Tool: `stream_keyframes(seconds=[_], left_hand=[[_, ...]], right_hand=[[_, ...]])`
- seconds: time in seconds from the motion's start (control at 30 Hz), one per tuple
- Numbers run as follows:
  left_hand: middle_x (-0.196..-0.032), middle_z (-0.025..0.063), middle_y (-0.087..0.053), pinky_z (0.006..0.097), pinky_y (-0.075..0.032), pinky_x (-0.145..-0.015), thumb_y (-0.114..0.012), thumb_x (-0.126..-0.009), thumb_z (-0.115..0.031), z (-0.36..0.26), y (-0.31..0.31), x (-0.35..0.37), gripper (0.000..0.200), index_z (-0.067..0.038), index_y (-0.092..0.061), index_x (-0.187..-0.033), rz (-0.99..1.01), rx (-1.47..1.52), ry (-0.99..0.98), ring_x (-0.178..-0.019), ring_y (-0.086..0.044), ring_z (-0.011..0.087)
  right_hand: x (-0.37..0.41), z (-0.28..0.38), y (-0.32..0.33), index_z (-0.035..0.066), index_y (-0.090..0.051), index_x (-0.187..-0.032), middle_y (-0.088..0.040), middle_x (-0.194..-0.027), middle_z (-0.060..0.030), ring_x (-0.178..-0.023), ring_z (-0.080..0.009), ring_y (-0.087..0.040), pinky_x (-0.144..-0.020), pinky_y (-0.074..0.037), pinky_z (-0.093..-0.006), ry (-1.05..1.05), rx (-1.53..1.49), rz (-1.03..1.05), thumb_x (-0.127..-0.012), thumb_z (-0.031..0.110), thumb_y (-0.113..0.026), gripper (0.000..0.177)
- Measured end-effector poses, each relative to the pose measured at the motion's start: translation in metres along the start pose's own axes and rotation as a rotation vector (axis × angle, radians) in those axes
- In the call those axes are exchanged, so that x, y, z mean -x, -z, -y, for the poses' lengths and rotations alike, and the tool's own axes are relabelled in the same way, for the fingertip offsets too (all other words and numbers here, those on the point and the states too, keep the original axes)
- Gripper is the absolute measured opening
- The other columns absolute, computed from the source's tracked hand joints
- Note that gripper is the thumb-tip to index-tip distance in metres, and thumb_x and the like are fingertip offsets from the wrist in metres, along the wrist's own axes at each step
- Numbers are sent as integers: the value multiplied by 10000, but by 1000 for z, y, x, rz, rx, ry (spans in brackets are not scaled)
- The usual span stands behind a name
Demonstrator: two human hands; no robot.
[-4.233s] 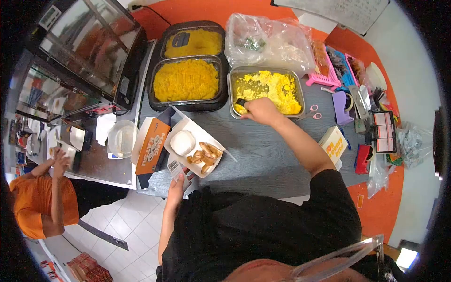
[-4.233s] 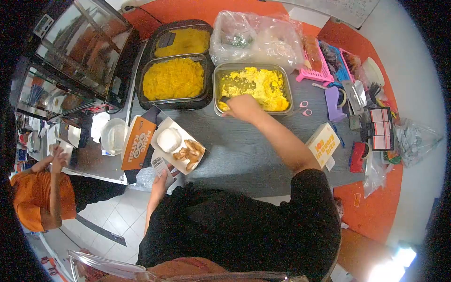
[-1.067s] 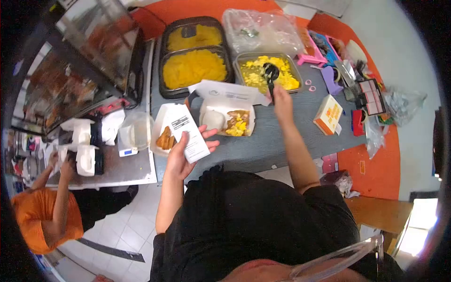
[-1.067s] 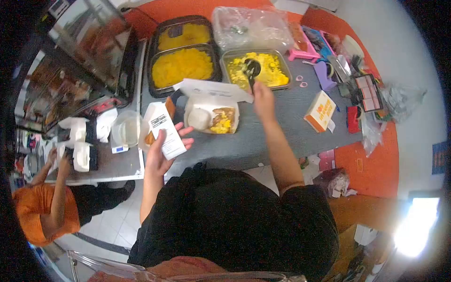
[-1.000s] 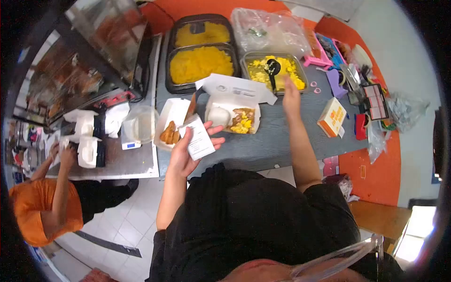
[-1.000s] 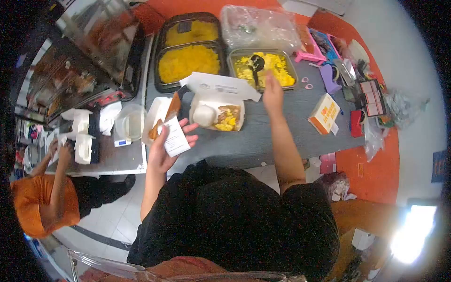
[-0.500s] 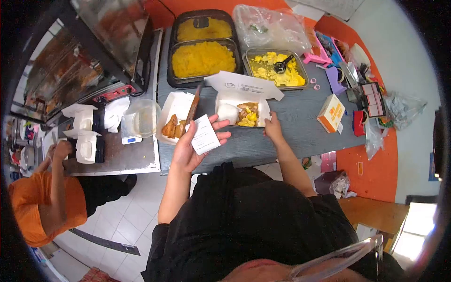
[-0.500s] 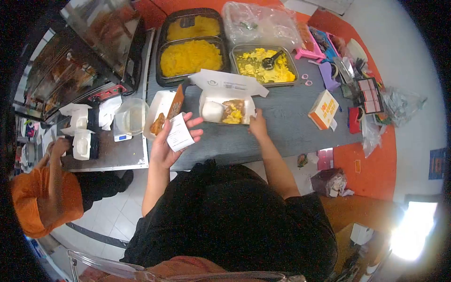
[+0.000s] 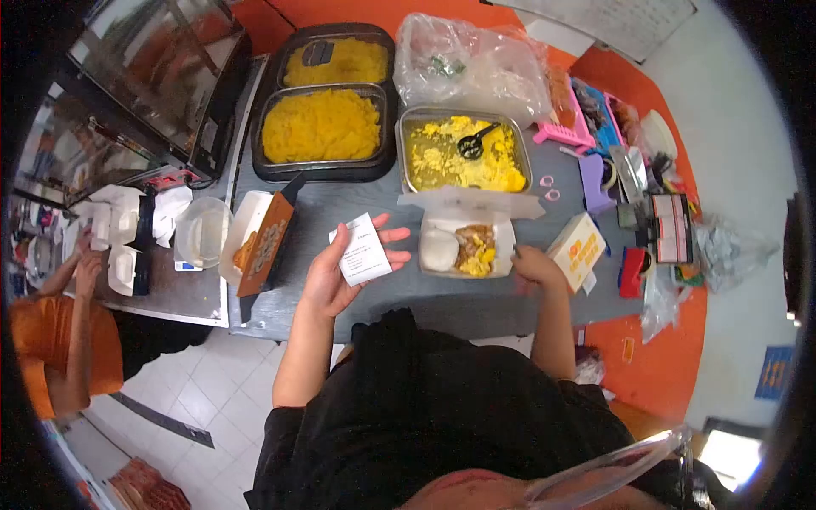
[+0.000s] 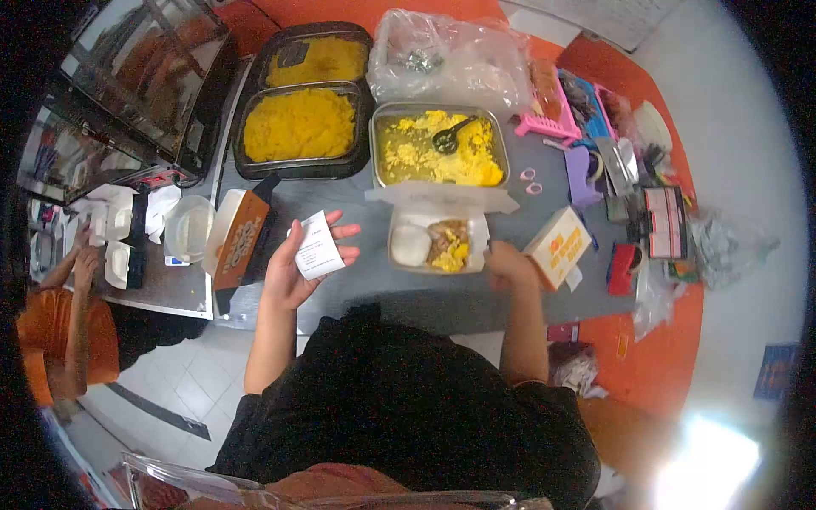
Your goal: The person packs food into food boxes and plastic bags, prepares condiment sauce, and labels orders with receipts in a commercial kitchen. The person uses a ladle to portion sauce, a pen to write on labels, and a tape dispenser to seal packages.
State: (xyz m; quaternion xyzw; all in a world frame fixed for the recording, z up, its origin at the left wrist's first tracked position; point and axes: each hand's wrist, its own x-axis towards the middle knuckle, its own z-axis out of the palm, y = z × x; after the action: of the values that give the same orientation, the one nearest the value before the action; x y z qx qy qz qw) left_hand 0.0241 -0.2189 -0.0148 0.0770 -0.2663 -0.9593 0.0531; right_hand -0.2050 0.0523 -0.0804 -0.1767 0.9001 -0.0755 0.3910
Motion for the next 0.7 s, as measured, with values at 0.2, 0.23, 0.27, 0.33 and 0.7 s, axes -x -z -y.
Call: stream_keyframes(seconds=[0.2,0.23,0.27,0.33,0.7], left_hand=[[-1167,247,-458,413,-447,-852,-278,-905,-422,32,-17,-42,571,15,-285,-1272,-132,10,-83,-952,-556,349],[-1145,250,-471,417,-454,-838,-291,-902,-423,35,-22,-47,567,7,-290,-1271,-214,14,-91,-929,-566,346],[-1135,242,-480,420,-447,-838,-308,-896,-430,38,-25,-48,570,3,-298,-1267,-266,6,-102,-914,-570,343],[-1132,239,-484,421,-446,-839,-318,-893,-434,45,-23,-44,575,5,-304,-1263,-306,6,-145,-908,-572,341],[-1133,225,-483,435,-431,-845,-326,-885,-456,74,-8,-6,571,-24,-317,-1259,-612,-2,-243,-908,-563,343]], right_hand=[[20,60,161,5,-546,-1065,-599,-749,-66,-793,-121,-582,-705,-457,-275,802,-359,450,-859,145,-469,261],[-1,77,176,-1,-551,-1056,-606,-771,-68,-790,-123,-580,-710,-455,-269,882,-355,321,-857,160,-484,266],[-25,99,191,-8,-556,-1047,-614,-793,-71,-787,-126,-579,-716,-453,-263,961,-352,186,-854,175,-498,272],[-99,139,215,-15,-572,-1020,-628,-855,-79,-815,-139,-583,-738,-448,-264,1078,-134,-178,-837,170,-513,266],[-369,227,160,125,-572,-1068,-543,-1080,-196,-962,-339,-539,-856,-409,-395,841,303,-183,-697,129,-571,372]])
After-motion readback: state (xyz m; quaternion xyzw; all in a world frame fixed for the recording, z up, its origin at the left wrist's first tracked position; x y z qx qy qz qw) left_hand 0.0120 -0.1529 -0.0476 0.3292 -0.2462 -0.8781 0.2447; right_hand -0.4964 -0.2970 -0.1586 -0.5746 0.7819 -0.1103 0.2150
